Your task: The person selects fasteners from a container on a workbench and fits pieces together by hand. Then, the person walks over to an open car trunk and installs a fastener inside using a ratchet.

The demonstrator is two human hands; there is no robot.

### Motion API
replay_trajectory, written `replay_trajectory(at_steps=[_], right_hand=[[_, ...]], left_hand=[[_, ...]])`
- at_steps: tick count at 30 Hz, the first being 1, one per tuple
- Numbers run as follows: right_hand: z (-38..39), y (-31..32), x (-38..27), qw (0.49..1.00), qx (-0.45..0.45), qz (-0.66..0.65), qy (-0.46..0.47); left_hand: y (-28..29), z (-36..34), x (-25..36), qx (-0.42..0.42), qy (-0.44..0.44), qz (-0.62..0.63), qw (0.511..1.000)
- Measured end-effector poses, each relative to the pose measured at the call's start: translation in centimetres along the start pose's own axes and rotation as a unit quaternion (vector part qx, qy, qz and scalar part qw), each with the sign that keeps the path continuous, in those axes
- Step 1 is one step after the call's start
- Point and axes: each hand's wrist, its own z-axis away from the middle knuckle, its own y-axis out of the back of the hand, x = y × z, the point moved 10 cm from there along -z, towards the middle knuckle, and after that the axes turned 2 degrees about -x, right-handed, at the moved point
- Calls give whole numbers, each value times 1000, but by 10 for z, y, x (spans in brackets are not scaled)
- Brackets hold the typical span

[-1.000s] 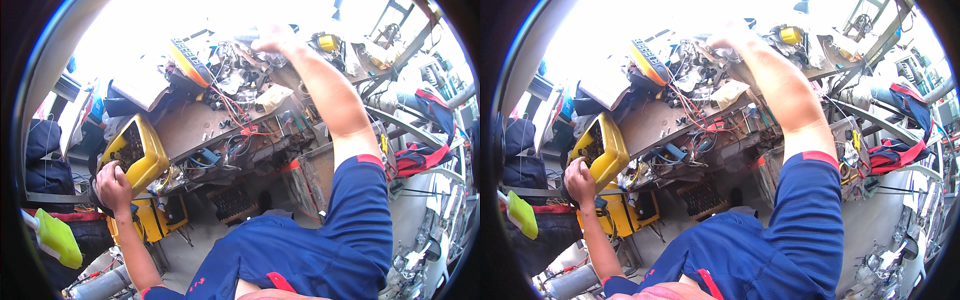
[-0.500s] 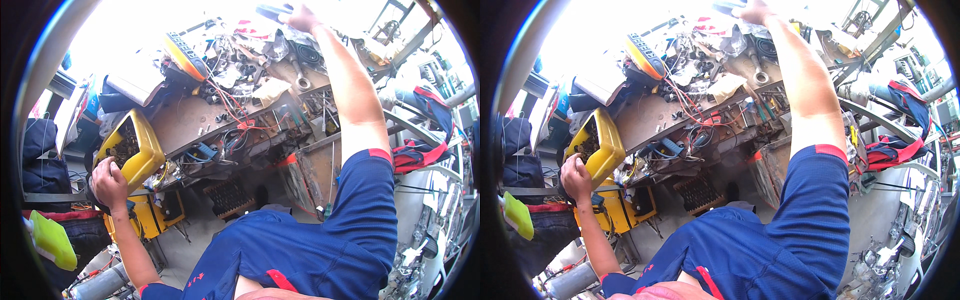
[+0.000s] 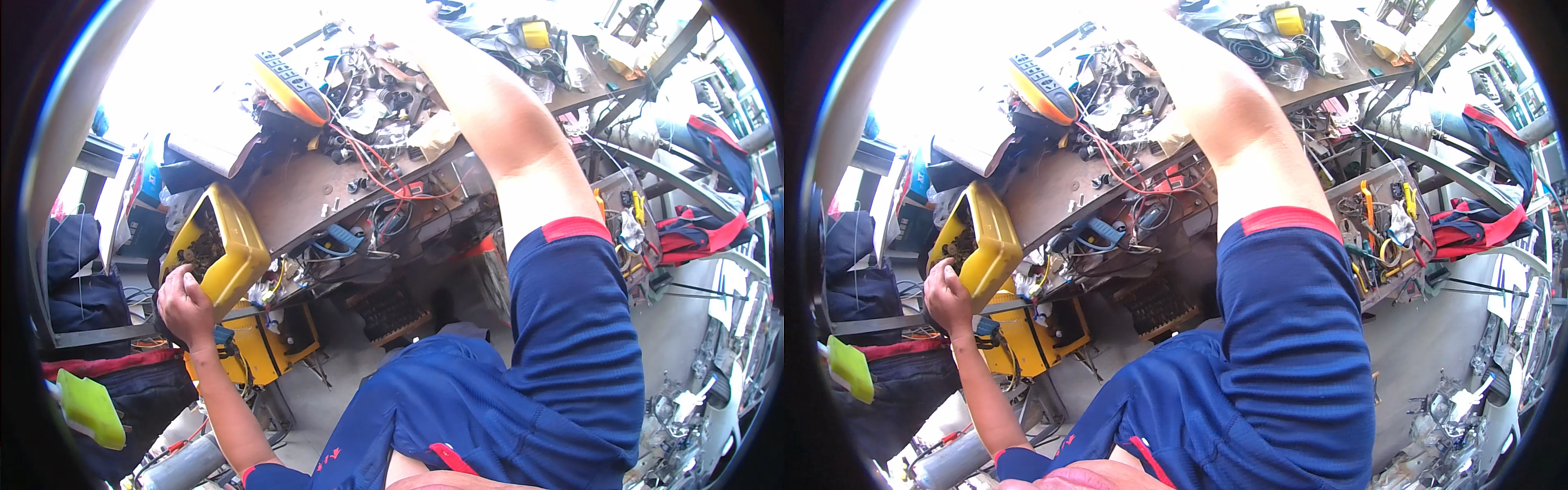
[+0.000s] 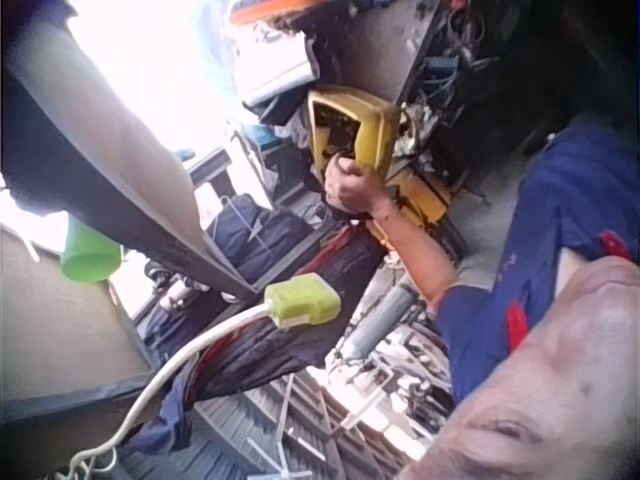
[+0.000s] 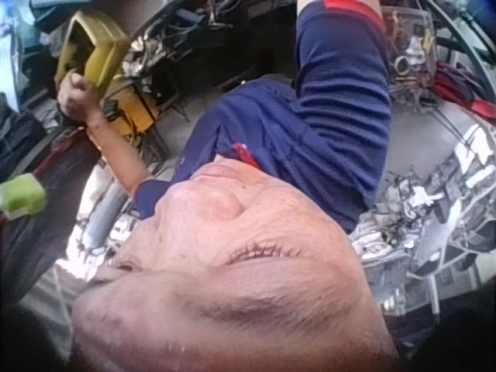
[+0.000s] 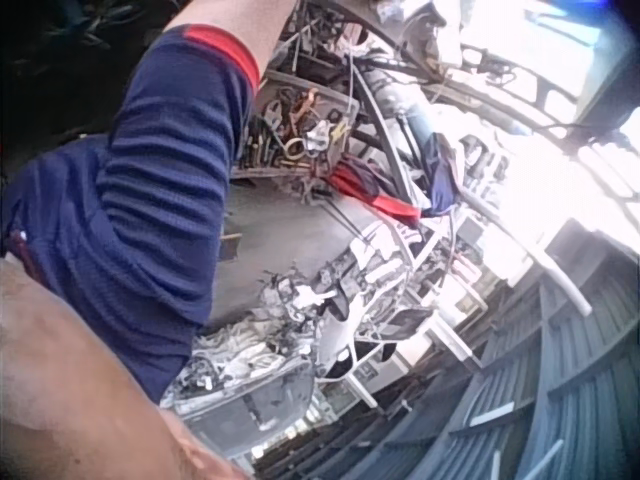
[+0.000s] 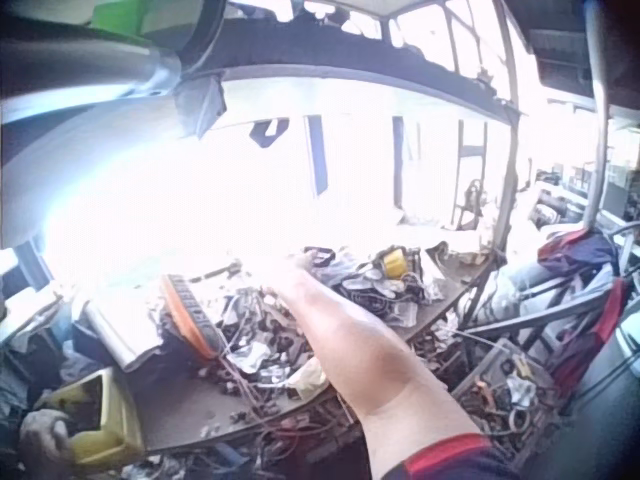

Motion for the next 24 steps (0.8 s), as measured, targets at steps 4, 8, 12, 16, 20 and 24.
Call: replay_trajectory(at_steps=[4, 8, 12, 16, 20, 24], right_hand=[[-7, 5, 18, 1000, -6, 5, 3], [-16, -1, 7, 1000, 6, 18, 17], [7, -27, -78, 991, -40, -91, 95], [59, -86, -151, 980, -147, -102, 91], [46, -123, -157, 942, -312, -98, 73], [35, -146, -143, 884, -360, -284, 95]], left_hand=[[4, -2, 9, 6, -7, 6, 1000], [3, -1, 8, 2, -2, -2, 1000], [6, -4, 9, 10, -6, -8, 1000], [6, -2, 8, 8, 5, -8, 1000], [2, 1, 1, 8, 6, -6, 1000], [7, -4, 8, 17, 1, -19, 1000]])
